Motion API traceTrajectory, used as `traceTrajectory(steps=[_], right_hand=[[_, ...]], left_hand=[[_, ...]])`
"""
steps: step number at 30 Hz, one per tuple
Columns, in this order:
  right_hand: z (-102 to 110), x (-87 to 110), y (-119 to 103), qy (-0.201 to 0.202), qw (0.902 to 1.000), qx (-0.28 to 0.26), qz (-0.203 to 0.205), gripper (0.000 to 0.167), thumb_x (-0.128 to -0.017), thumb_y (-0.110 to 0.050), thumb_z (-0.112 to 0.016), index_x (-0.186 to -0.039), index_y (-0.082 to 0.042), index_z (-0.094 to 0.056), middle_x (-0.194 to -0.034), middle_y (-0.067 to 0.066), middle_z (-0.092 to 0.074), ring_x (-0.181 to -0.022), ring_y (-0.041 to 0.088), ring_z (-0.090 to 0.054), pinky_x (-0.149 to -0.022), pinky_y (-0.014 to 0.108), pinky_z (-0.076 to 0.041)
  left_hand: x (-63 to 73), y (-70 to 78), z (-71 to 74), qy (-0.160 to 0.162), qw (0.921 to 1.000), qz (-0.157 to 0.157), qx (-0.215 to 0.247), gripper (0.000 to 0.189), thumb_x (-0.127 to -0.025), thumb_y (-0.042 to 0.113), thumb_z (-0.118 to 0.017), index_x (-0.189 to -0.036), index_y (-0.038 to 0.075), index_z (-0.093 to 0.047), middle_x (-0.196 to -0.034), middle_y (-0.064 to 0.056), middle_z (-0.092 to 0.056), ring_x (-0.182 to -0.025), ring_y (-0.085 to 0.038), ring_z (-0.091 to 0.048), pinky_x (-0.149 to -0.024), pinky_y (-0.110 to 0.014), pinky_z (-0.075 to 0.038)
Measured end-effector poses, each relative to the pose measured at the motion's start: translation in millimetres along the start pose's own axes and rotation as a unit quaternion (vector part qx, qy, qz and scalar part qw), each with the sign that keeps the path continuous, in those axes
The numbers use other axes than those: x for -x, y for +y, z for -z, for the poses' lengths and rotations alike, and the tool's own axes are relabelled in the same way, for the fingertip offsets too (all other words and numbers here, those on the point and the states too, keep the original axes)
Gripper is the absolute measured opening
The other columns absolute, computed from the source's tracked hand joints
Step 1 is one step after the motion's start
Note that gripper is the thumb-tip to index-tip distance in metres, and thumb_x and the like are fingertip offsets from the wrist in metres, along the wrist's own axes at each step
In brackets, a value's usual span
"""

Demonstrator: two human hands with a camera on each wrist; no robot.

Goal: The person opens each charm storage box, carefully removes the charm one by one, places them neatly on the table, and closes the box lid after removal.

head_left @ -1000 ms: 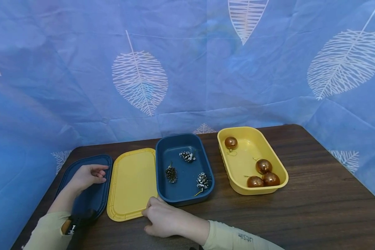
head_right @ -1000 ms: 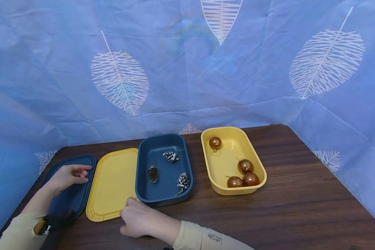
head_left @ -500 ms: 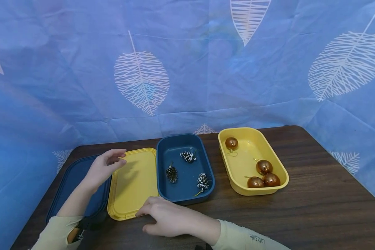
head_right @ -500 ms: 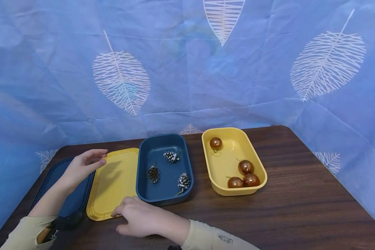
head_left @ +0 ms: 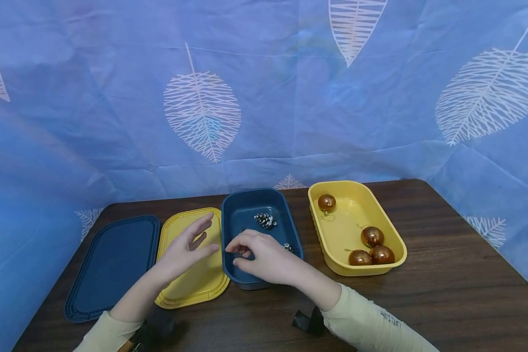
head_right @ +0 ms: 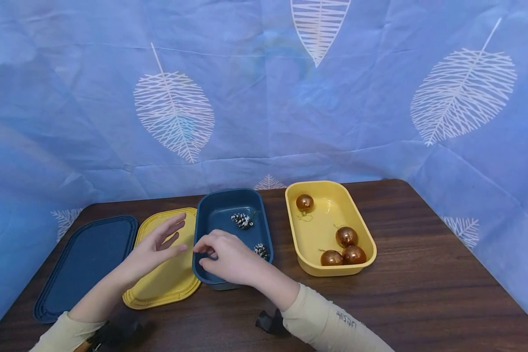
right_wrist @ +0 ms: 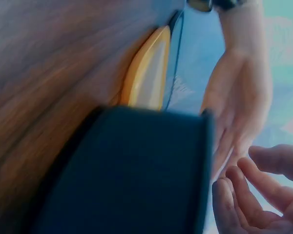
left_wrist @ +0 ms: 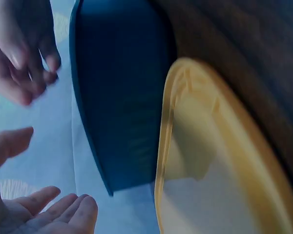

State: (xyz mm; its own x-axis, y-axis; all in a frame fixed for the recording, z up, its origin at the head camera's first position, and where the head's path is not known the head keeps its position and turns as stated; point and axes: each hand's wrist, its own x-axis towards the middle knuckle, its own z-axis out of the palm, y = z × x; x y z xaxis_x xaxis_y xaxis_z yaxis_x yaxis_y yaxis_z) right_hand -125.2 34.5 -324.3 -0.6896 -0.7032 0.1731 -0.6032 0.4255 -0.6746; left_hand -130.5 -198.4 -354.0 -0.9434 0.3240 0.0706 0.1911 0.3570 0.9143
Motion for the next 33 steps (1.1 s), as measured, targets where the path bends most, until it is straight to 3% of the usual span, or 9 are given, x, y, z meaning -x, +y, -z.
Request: traceTrajectory(steps=[11, 15, 17, 22, 25, 33], right_hand=[[2, -13.7, 34, 0.024, 0.9984, 0.003, -0.052, 0.037, -0.087, -0.002, -0.067, -0.123, 0.0, -0.058, -0.117, 0.014, -0.055, -0.097, 0.027, -0.057, -0.079, 0.032, -0.052], [-1, -18.9, 39, 0.0, 0.9962, 0.029, -0.082, 0.044, -0.087, -0.005, -0.068, -0.129, -0.002, -0.055, -0.126, 0.013, -0.053, -0.097, 0.027, -0.061, -0.081, 0.035, -0.051], [-2, -21.6, 41, -0.014, 0.9947, 0.046, -0.091, 0.048, -0.087, -0.008, -0.069, -0.132, -0.002, -0.054, -0.13, 0.012, -0.052, -0.105, 0.026, -0.059, -0.087, 0.037, -0.05], [-7, -27.8, 48, -0.038, 0.9918, 0.079, -0.093, 0.055, -0.087, -0.01, -0.07, -0.137, -0.004, -0.05, -0.138, 0.012, -0.048, -0.111, 0.023, -0.055, -0.093, 0.039, -0.046], [-11, -30.0, 50, -0.047, 0.9907, 0.082, -0.098, 0.055, -0.087, -0.011, -0.069, -0.138, -0.006, -0.05, -0.141, 0.012, -0.045, -0.105, 0.022, -0.058, -0.091, 0.038, -0.048], [-15, -32.2, 53, -0.04, 0.9908, 0.082, -0.1, 0.043, -0.087, -0.01, -0.07, -0.128, -0.005, -0.058, -0.127, 0.01, -0.054, -0.098, 0.02, -0.06, -0.085, 0.035, -0.05]], left_hand=[[2.2, -3.5, -20.0, -0.082, 0.9948, -0.019, -0.059, 0.093, -0.086, 0.026, -0.073, -0.155, 0.021, -0.01, -0.16, -0.006, -0.001, -0.144, -0.032, -0.003, -0.108, -0.062, -0.014], [1.2, -5.9, -20.9, -0.088, 0.9915, -0.017, -0.094, 0.096, -0.084, 0.029, -0.075, -0.155, 0.02, -0.011, -0.16, -0.004, 0.0, -0.144, -0.032, -0.002, -0.105, -0.066, -0.016], [0.3, -6.4, -20.8, -0.089, 0.9902, -0.014, -0.106, 0.098, -0.082, 0.03, -0.076, -0.155, 0.018, -0.012, -0.16, -0.004, 0.0, -0.144, -0.032, -0.002, -0.105, -0.066, -0.016], [0.0, -6.5, -21.5, -0.095, 0.9887, -0.004, -0.115, 0.101, -0.081, 0.033, -0.077, -0.154, 0.012, -0.01, -0.16, -0.004, 0.003, -0.144, -0.033, -0.001, -0.106, -0.065, -0.016], [1.0, -6.6, -22.1, -0.098, 0.9889, 0.003, -0.112, 0.102, -0.082, 0.034, -0.077, -0.154, 0.011, -0.009, -0.16, -0.003, 0.005, -0.144, -0.033, 0.0, -0.106, -0.064, -0.017], [1.9, -6.7, -23.4, -0.105, 0.989, 0.003, -0.104, 0.102, -0.082, 0.034, -0.076, -0.154, 0.011, -0.008, -0.159, -0.001, 0.008, -0.144, -0.031, 0.001, -0.107, -0.062, -0.018]])
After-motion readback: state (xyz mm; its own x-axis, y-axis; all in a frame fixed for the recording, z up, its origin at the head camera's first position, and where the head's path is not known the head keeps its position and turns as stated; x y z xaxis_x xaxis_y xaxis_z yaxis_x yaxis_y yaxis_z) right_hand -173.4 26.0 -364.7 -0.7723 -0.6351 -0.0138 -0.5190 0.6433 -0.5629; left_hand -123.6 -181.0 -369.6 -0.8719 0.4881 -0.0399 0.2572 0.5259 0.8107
